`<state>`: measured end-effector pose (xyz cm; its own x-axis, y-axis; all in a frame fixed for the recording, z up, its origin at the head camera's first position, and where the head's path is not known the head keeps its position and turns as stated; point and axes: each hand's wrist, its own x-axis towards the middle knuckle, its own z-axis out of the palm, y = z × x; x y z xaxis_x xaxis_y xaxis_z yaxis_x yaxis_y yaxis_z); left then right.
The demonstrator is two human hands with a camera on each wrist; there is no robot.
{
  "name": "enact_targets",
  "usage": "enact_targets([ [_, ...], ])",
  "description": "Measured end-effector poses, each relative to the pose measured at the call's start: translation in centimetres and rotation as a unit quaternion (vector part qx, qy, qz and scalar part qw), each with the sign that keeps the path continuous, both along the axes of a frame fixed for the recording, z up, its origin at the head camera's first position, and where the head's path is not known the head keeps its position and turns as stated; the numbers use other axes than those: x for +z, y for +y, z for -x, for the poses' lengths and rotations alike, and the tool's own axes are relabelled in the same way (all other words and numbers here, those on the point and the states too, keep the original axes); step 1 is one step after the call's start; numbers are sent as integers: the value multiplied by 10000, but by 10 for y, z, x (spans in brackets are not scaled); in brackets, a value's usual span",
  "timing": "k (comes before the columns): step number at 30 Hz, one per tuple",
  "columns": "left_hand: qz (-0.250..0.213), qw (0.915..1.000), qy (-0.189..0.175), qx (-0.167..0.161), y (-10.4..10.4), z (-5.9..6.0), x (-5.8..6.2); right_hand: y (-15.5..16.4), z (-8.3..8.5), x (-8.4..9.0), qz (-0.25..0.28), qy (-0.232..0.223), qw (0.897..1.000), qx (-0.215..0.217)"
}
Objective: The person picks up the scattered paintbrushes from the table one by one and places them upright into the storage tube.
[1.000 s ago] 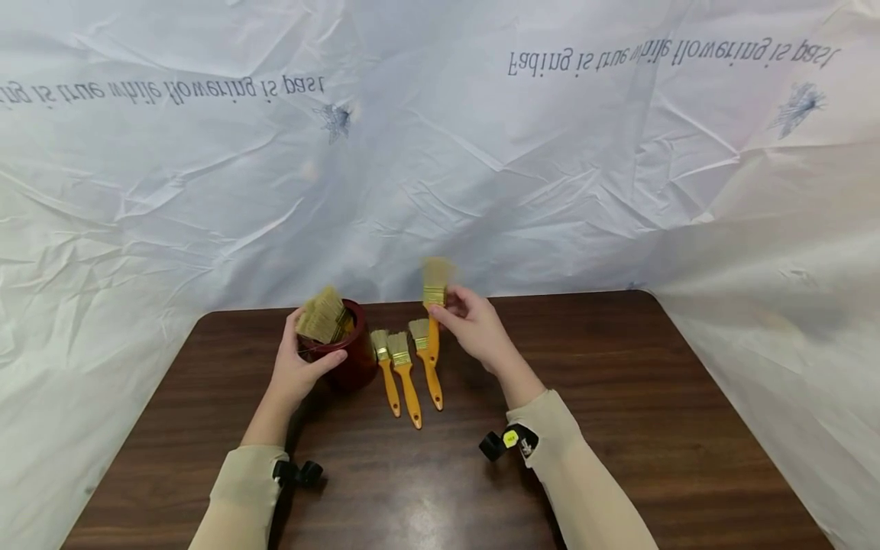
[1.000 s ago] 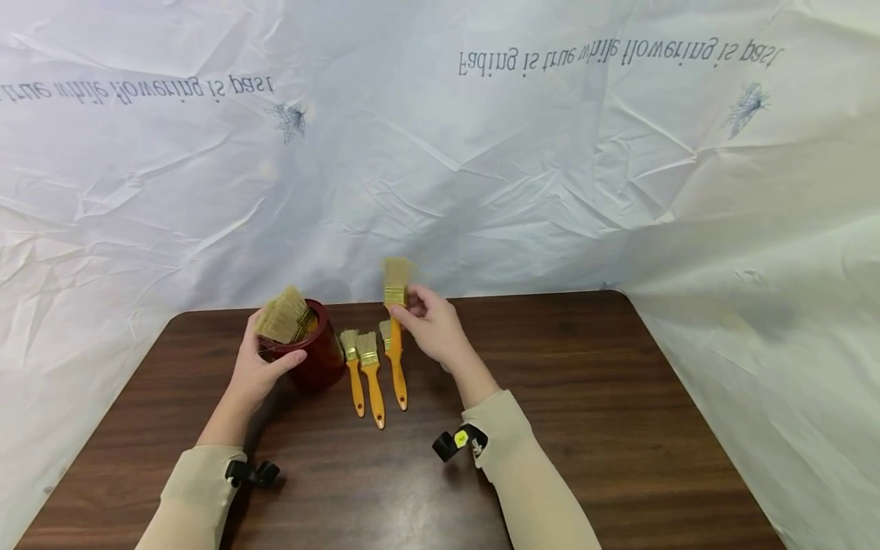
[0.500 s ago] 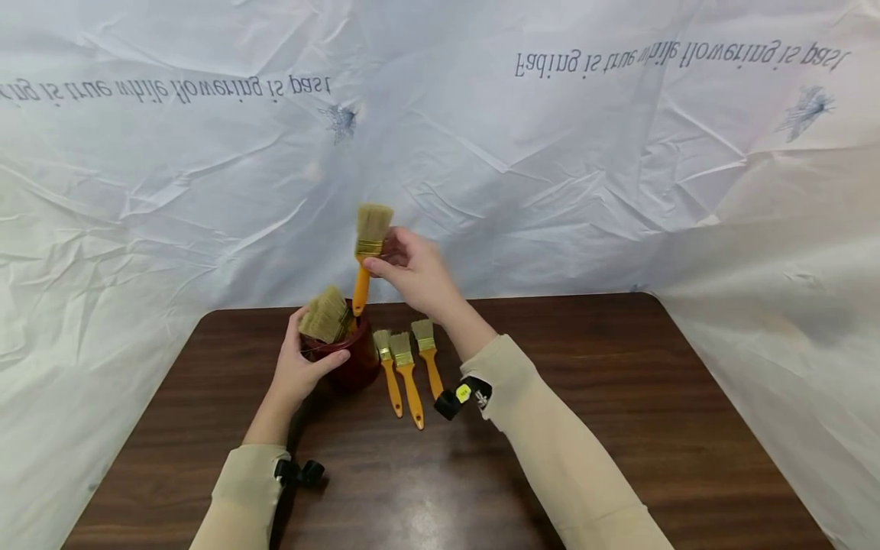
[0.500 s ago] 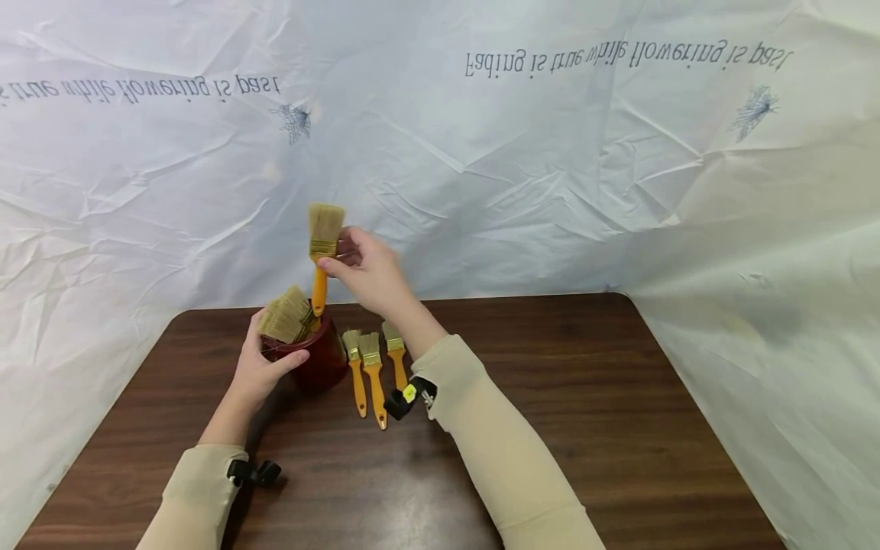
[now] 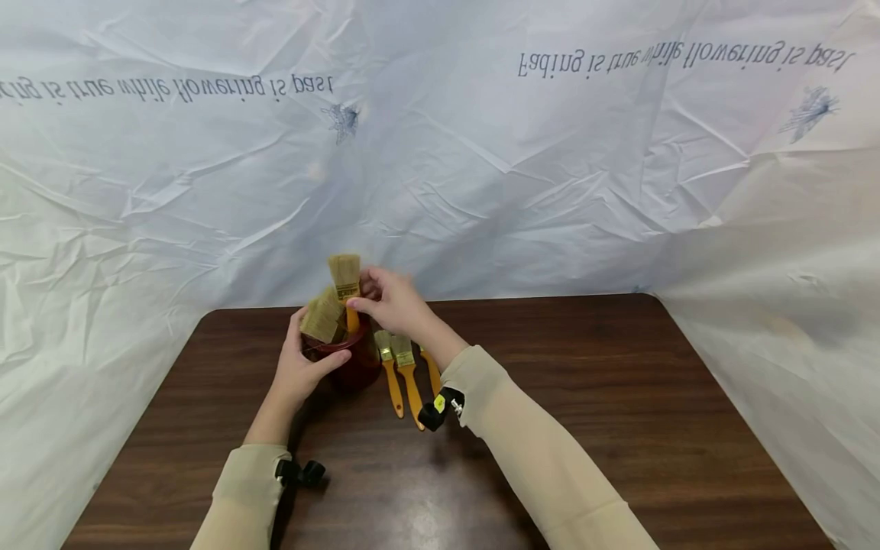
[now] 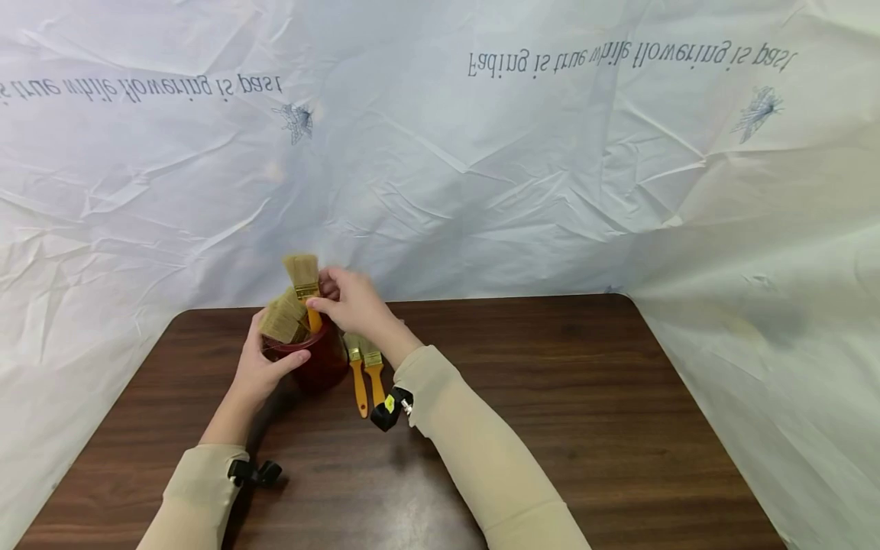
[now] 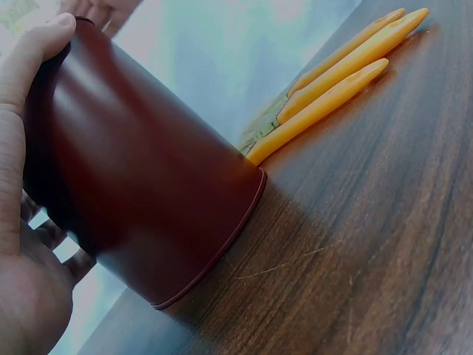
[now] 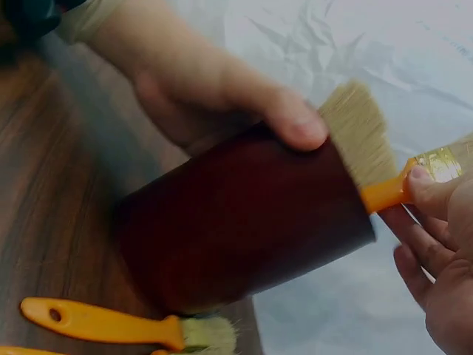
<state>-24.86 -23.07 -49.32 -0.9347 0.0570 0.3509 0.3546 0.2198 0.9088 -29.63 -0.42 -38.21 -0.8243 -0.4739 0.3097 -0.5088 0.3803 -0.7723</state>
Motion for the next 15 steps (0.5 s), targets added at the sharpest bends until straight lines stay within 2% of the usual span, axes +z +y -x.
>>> enact_targets([
  [7,13,10000,29,6,0,-1,1,1,6,-16,-312,-253,9991,-124],
  [15,2,10000,-36,25,-1,0,2,6,7,-17,172,-125,9998,16],
])
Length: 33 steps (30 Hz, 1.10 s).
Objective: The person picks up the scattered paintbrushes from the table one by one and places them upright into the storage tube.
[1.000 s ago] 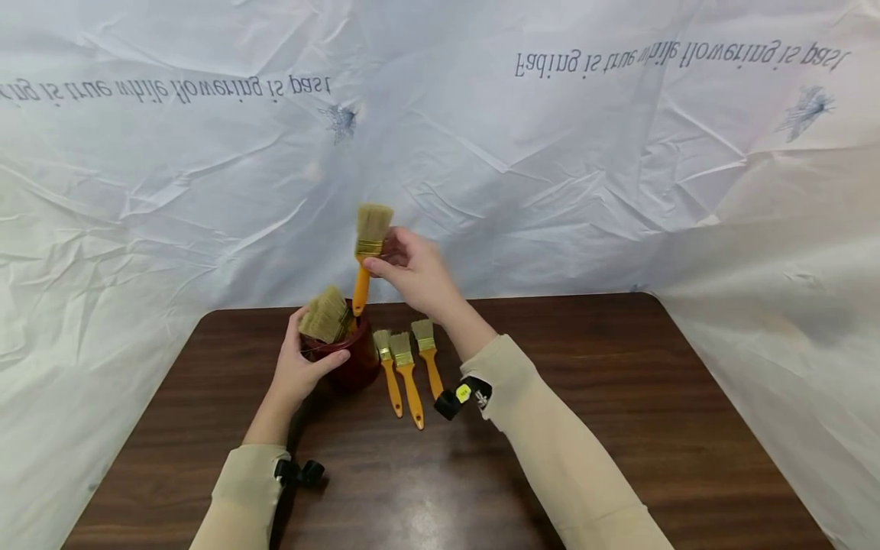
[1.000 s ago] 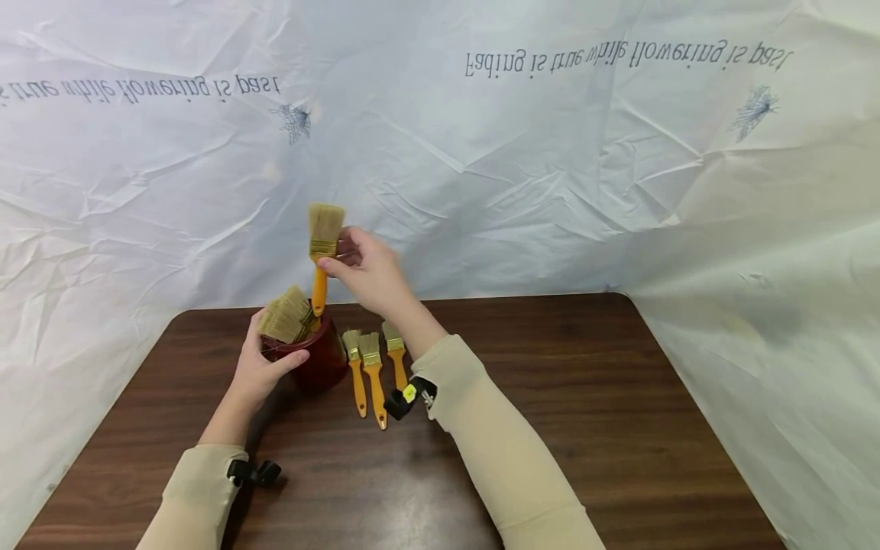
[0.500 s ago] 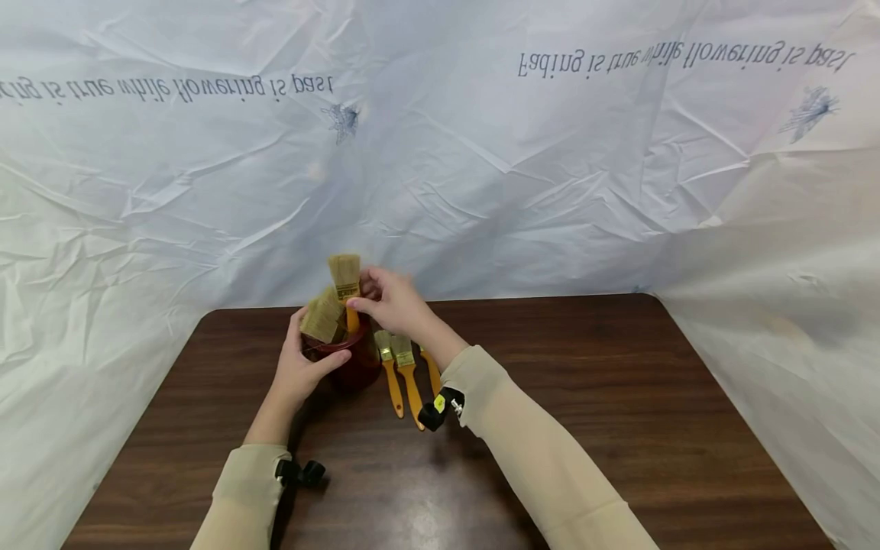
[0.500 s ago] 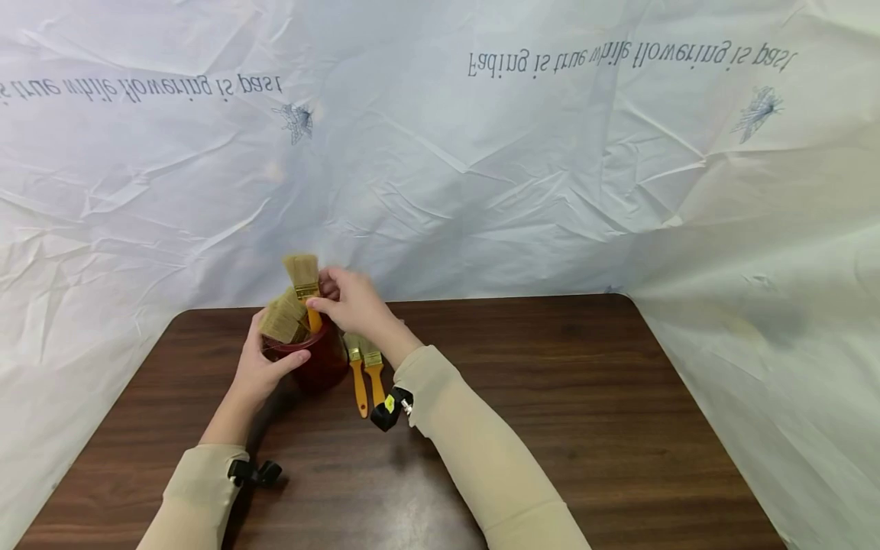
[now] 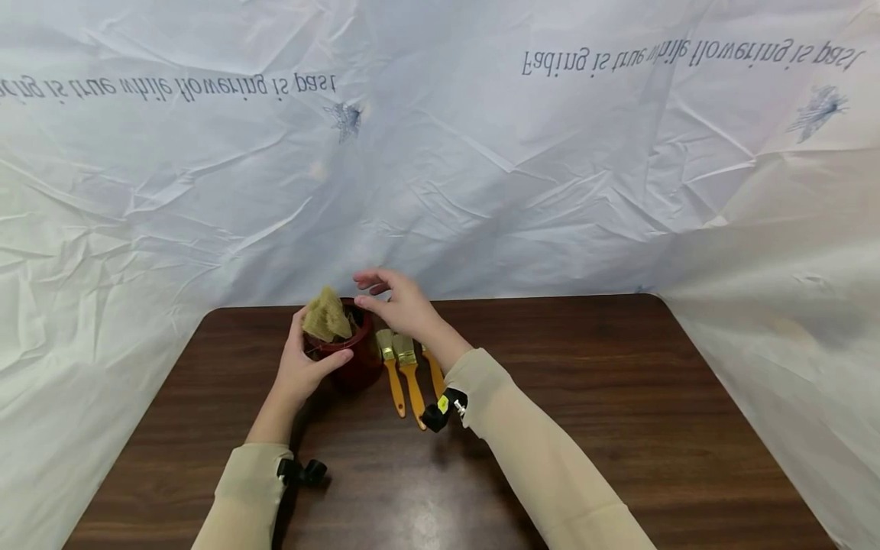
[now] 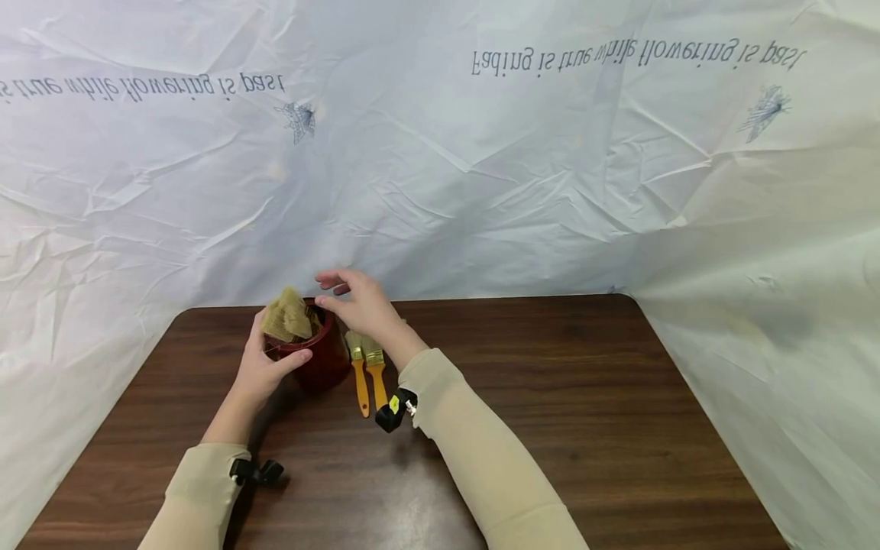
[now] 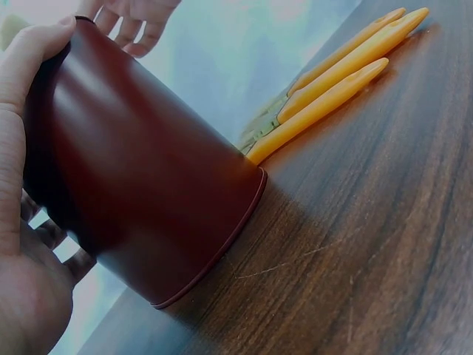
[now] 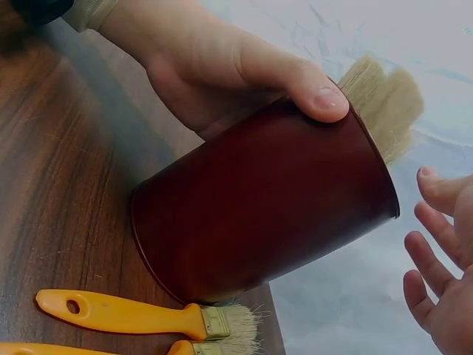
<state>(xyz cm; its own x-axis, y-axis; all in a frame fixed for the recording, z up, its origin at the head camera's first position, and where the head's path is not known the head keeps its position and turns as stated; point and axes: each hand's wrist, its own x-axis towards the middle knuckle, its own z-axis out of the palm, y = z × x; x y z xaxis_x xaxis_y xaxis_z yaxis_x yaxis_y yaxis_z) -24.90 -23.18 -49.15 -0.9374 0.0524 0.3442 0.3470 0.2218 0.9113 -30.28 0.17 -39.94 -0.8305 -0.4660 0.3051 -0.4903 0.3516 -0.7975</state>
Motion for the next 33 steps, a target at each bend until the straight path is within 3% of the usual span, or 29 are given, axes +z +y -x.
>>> enact_targets([
  [7,103,9999,-92,57,-1,0,-1,8,-4,-1,56,85,9999,120],
  [18,68,9999,-85,59,-1,-2,0,45,-16,-11,183,154,9997,-80],
  [33,40,9997,-220,139,2,-5,0,99,-27,-57,213,134,9953,-930],
])
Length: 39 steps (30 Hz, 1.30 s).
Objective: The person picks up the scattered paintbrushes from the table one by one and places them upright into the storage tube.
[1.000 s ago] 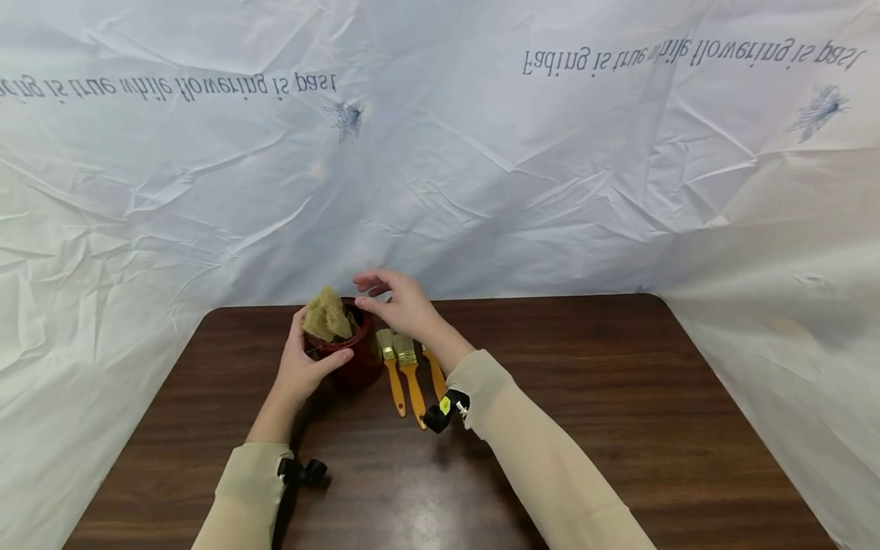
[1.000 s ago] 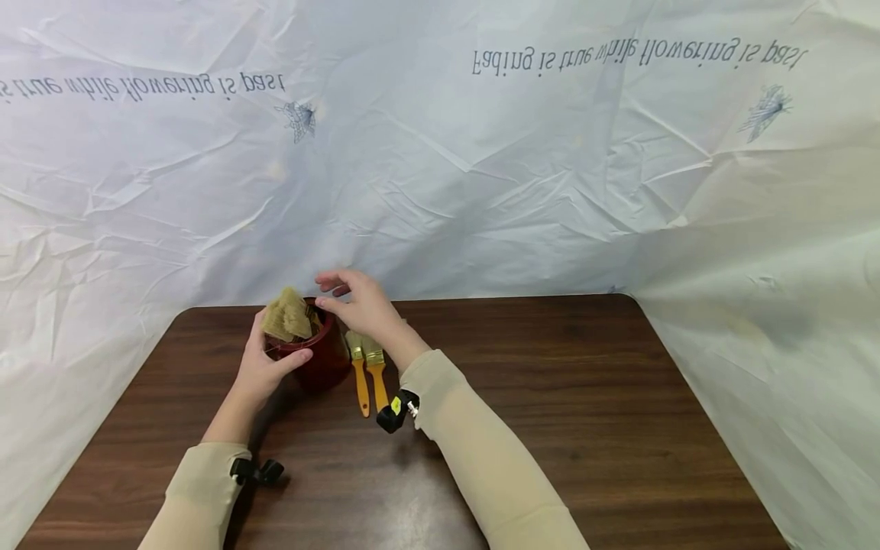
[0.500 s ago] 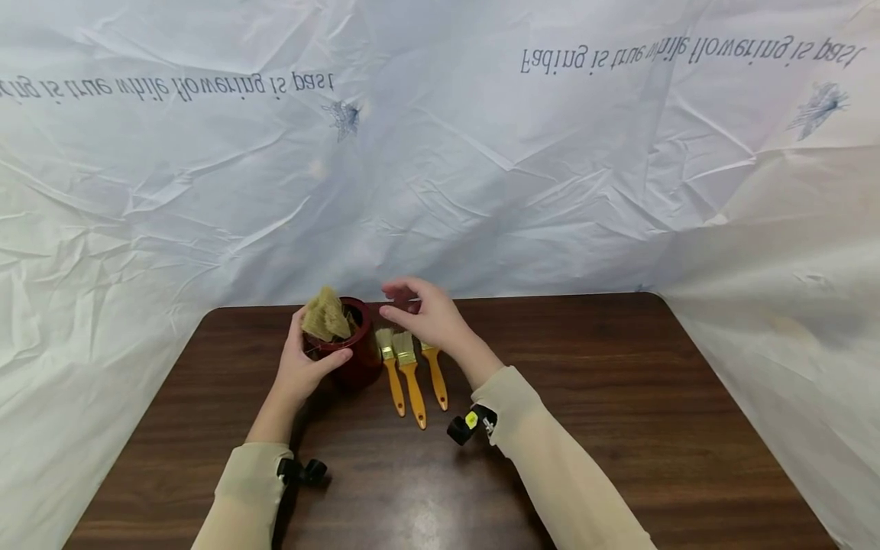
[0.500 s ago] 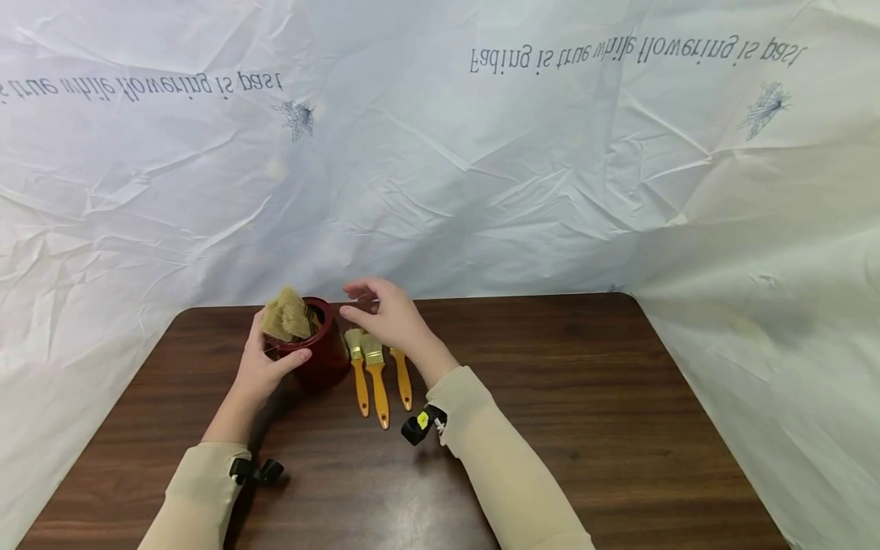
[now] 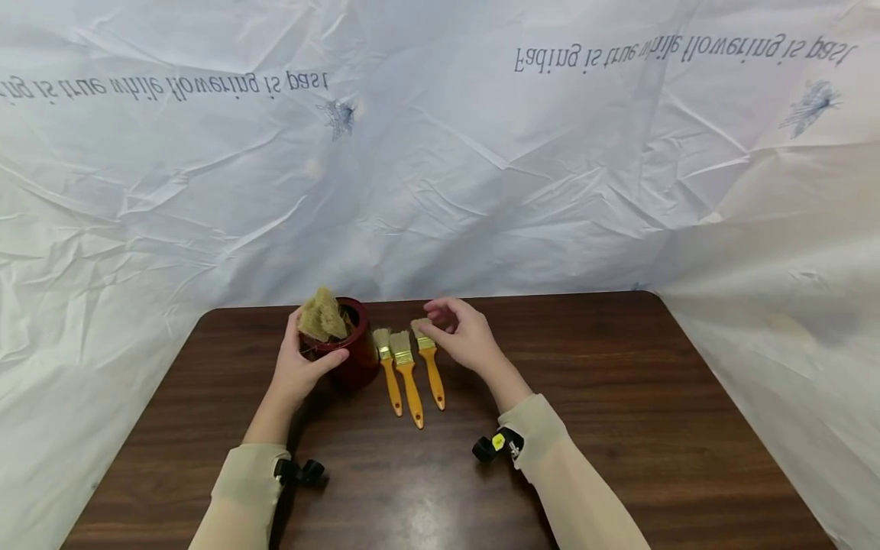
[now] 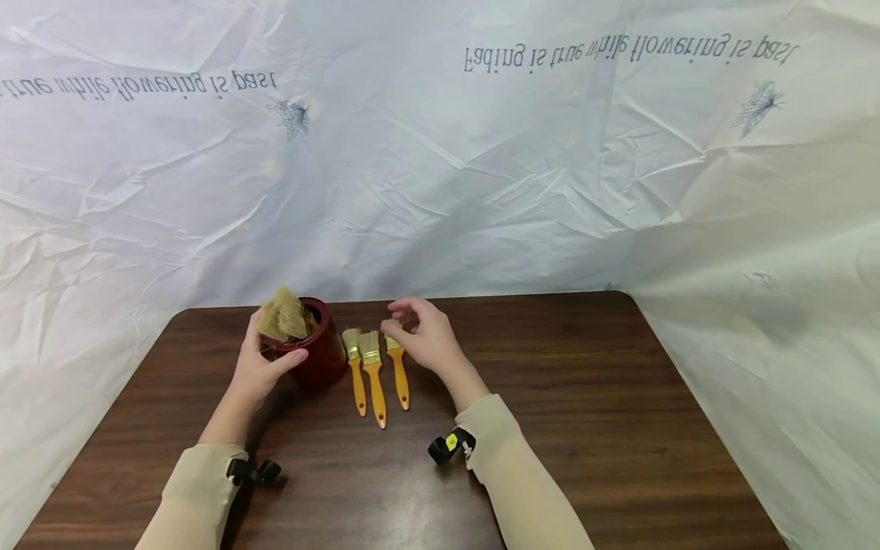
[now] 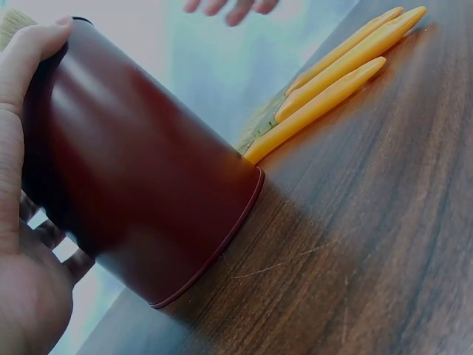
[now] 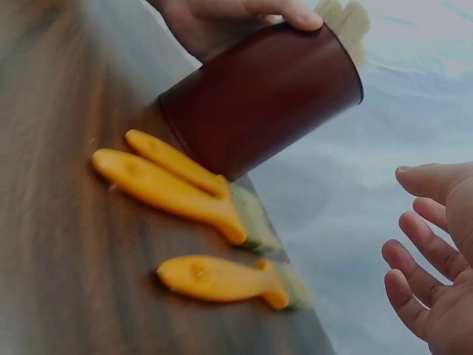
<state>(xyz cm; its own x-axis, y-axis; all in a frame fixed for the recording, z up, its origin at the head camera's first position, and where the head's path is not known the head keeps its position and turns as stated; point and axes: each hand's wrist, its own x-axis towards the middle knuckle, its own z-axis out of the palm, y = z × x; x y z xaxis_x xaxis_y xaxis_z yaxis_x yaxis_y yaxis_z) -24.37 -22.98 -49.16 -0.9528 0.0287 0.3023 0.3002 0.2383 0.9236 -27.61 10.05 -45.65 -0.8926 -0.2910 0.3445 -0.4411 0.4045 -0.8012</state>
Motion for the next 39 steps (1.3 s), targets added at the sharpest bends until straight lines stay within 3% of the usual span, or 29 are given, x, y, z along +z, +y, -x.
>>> enact_targets([
  [15,-202,9996,130,-154,-1,-2,0,4,-10,-39,-454,-654,9953,-551],
  [25,-231,9992,294,-153,-2,-1,-3,0,-11,-48,-746,-976,9907,-590],
  [39,-228,9988,431,-59,-2,-2,0,-10,-16,-51,-1297,-897,9848,-728],
])
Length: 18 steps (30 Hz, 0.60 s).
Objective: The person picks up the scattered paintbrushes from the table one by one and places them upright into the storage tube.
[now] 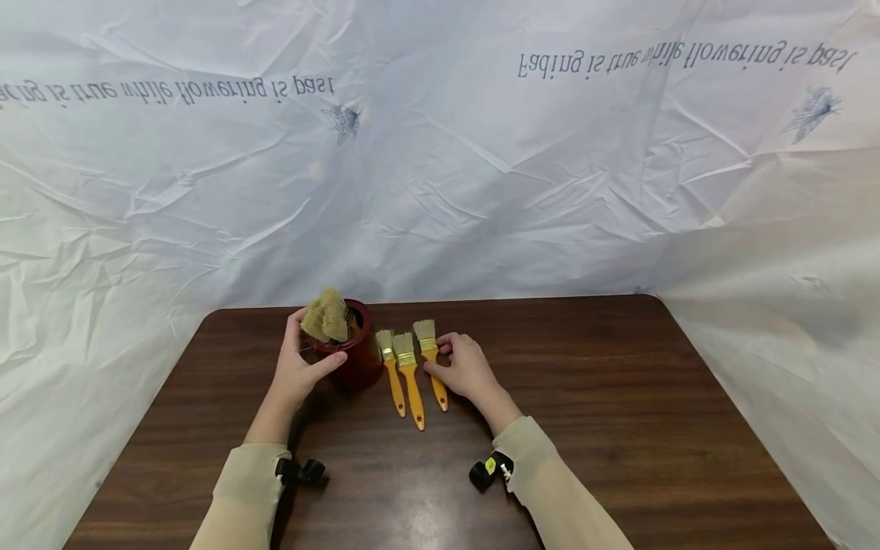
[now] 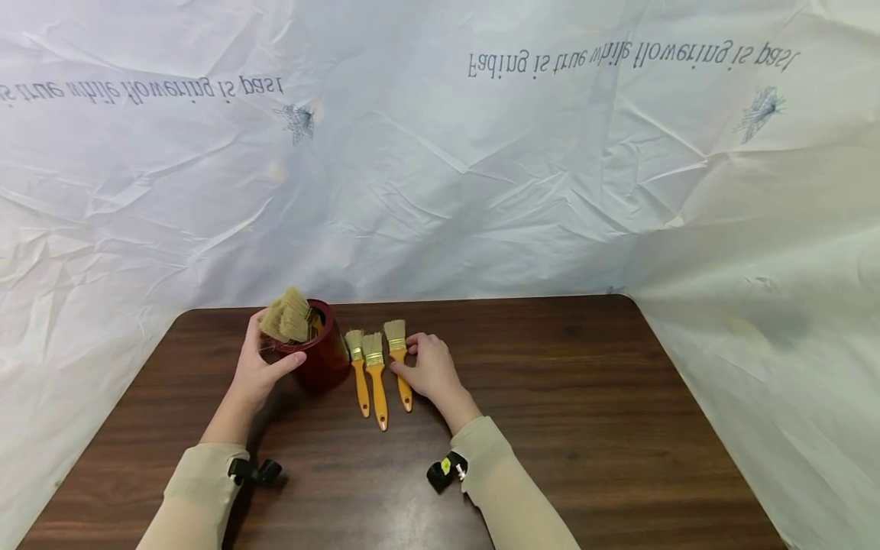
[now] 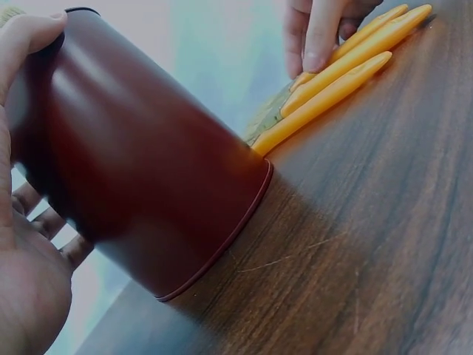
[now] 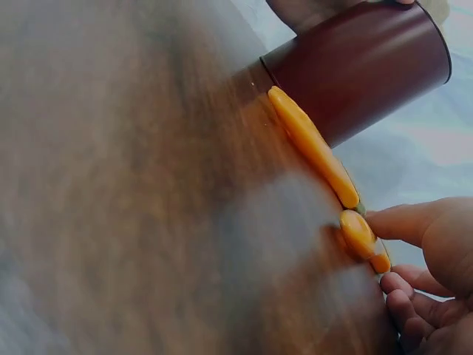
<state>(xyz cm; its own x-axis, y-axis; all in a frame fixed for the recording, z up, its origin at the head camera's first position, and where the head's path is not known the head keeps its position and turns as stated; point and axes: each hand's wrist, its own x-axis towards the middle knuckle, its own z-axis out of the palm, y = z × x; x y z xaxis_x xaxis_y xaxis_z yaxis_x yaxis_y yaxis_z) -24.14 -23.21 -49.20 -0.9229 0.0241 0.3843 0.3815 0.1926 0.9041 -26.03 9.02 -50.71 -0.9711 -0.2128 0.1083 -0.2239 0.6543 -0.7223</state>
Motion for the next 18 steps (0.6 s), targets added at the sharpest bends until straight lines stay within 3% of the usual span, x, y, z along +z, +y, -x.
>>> enact_targets([
  [18,90,9999,62,23,-3,-1,2,13,3,3,17,-143,9998,-96],
])
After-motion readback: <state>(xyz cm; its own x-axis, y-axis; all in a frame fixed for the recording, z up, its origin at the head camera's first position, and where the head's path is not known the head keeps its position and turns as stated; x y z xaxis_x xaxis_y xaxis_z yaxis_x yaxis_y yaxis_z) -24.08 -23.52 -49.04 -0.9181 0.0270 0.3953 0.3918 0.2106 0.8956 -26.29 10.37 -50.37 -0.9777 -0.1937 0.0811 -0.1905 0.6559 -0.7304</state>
